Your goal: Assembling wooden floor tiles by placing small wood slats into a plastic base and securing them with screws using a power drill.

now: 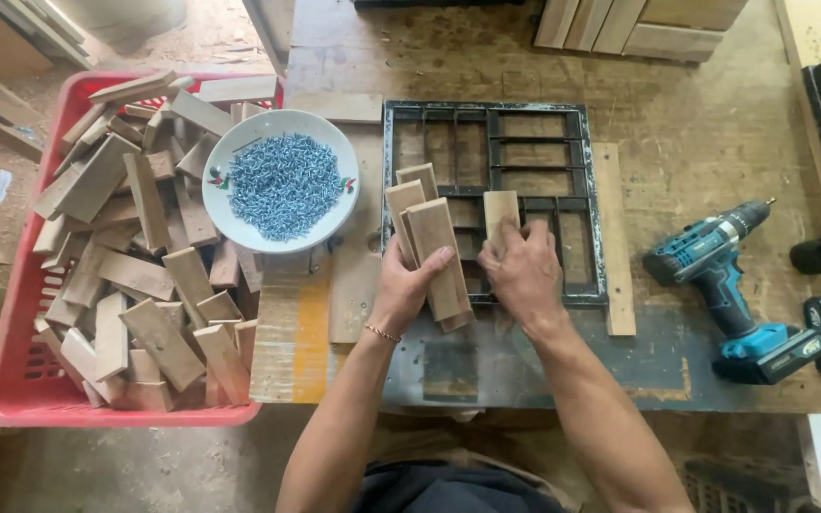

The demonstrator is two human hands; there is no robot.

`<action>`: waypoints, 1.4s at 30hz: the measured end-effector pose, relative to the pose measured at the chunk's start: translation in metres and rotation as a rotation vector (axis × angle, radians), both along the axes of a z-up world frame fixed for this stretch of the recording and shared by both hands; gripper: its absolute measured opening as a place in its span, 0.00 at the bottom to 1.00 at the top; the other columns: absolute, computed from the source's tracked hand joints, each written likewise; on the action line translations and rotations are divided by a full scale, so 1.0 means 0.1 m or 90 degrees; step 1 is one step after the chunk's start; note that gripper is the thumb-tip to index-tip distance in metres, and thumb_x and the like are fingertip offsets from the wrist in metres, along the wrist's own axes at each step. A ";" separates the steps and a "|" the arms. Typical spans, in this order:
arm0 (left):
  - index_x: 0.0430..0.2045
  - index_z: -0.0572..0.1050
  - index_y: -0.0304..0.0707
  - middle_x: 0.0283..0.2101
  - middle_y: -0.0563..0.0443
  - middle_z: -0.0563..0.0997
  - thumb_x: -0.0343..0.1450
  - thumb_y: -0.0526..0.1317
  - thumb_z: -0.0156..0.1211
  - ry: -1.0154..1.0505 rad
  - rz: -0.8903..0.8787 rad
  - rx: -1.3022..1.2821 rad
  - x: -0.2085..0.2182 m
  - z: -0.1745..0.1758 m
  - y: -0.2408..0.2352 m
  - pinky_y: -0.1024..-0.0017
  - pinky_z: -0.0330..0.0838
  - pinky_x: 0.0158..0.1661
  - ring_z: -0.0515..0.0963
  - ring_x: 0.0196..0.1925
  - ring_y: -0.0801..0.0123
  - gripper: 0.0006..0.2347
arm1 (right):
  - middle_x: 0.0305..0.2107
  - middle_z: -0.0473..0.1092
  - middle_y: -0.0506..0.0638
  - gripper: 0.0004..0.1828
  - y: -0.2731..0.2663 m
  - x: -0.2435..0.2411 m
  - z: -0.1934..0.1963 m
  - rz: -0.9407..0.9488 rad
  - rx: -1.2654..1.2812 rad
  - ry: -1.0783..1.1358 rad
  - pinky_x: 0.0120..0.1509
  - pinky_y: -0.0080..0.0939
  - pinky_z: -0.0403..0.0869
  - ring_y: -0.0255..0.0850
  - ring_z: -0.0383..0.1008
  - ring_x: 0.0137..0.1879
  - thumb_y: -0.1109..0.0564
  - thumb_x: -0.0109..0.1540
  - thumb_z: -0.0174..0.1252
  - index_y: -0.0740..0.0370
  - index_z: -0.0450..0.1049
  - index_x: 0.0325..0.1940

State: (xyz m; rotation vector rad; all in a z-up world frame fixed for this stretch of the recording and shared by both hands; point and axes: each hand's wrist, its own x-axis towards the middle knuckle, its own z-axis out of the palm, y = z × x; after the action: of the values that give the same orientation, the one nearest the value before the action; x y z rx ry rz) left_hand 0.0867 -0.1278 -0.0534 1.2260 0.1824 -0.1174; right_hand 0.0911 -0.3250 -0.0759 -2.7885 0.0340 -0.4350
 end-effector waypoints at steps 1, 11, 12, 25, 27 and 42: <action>0.46 0.71 0.36 0.37 0.44 0.83 0.60 0.43 0.80 -0.006 -0.012 0.017 0.02 0.01 0.01 0.61 0.80 0.40 0.82 0.38 0.66 0.26 | 0.40 0.66 0.58 0.28 0.05 0.02 0.09 -0.018 0.008 0.033 0.44 0.56 0.79 0.59 0.75 0.46 0.40 0.60 0.61 0.57 0.78 0.59; 0.46 0.72 0.36 0.36 0.38 0.84 0.60 0.46 0.79 -0.004 -0.052 0.084 0.07 0.05 0.09 0.58 0.80 0.41 0.84 0.39 0.62 0.26 | 0.38 0.63 0.58 0.23 0.01 0.03 -0.04 0.000 -0.043 -0.031 0.43 0.51 0.75 0.58 0.73 0.44 0.48 0.64 0.57 0.64 0.77 0.58; 0.46 0.72 0.36 0.36 0.38 0.84 0.60 0.46 0.79 0.000 -0.053 0.085 0.04 0.05 0.08 0.58 0.80 0.41 0.84 0.39 0.62 0.26 | 0.38 0.63 0.58 0.23 0.00 0.03 -0.02 -0.001 -0.043 -0.027 0.43 0.51 0.75 0.58 0.73 0.44 0.48 0.64 0.57 0.64 0.77 0.58; 0.50 0.71 0.33 0.42 0.33 0.82 0.60 0.49 0.79 0.000 -0.062 0.147 -0.02 0.14 0.05 0.53 0.79 0.46 0.83 0.45 0.53 0.30 | 0.67 0.51 0.65 0.33 -0.10 0.75 0.00 -0.016 -0.034 -0.288 0.76 0.65 0.45 0.63 0.45 0.76 0.35 0.75 0.34 0.57 0.59 0.75; 0.51 0.70 0.32 0.42 0.31 0.82 0.59 0.51 0.79 -0.001 -0.067 0.144 0.04 0.18 0.04 0.51 0.79 0.46 0.84 0.46 0.46 0.32 | 0.68 0.50 0.68 0.37 -0.08 0.80 -0.08 -0.025 -0.060 -0.241 0.76 0.70 0.42 0.67 0.42 0.77 0.32 0.75 0.32 0.58 0.54 0.78; 0.55 0.68 0.32 0.46 0.30 0.81 0.63 0.64 0.69 0.106 -0.049 0.078 0.07 0.11 -0.06 0.46 0.77 0.52 0.82 0.51 0.45 0.37 | 0.48 0.75 0.54 0.37 0.21 -0.55 0.70 0.044 0.486 0.075 0.52 0.40 0.78 0.47 0.79 0.52 0.44 0.52 0.77 0.57 0.77 0.61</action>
State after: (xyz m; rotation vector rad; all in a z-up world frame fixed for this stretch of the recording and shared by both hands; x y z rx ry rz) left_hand 0.0941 -0.1340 -0.0421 1.3462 0.2907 -0.2793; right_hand 0.0364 -0.3040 -0.0055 -2.0504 0.1049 -0.1800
